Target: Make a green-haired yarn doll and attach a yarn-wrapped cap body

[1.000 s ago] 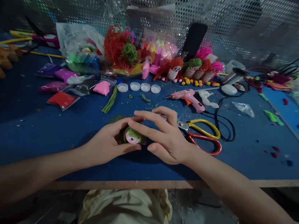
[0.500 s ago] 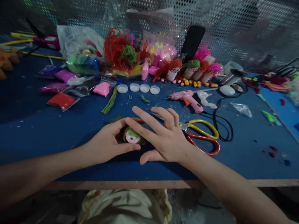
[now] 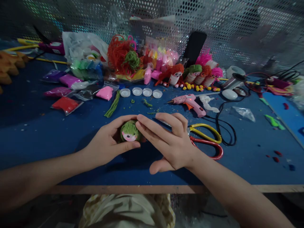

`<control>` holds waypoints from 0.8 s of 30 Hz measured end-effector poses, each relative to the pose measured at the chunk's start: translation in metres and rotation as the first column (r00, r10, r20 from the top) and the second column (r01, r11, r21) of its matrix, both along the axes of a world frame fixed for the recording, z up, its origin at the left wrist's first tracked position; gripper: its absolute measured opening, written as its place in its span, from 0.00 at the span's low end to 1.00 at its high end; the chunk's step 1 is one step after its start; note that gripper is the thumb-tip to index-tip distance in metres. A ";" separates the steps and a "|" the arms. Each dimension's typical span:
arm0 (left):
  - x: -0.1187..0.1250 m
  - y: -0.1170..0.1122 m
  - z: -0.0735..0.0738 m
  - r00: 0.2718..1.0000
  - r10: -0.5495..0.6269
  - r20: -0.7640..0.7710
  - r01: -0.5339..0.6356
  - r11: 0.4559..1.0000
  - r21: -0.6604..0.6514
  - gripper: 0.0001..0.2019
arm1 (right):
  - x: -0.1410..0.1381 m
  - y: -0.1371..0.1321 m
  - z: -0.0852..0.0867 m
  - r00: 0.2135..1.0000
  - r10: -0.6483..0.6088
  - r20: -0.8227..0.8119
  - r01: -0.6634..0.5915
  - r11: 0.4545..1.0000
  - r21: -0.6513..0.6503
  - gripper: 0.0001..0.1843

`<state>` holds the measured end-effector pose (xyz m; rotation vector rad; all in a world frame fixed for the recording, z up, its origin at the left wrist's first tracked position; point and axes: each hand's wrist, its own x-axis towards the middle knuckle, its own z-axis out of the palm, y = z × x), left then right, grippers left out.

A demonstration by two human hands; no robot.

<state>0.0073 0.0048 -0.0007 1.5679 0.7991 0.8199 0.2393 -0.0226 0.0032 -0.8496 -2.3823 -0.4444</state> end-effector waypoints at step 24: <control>0.000 0.006 0.001 0.975 -0.127 -0.180 0.112 0.989 -0.094 0.27 | -0.002 0.002 -0.004 0.986 -0.041 0.160 0.060 0.991 -0.117 0.45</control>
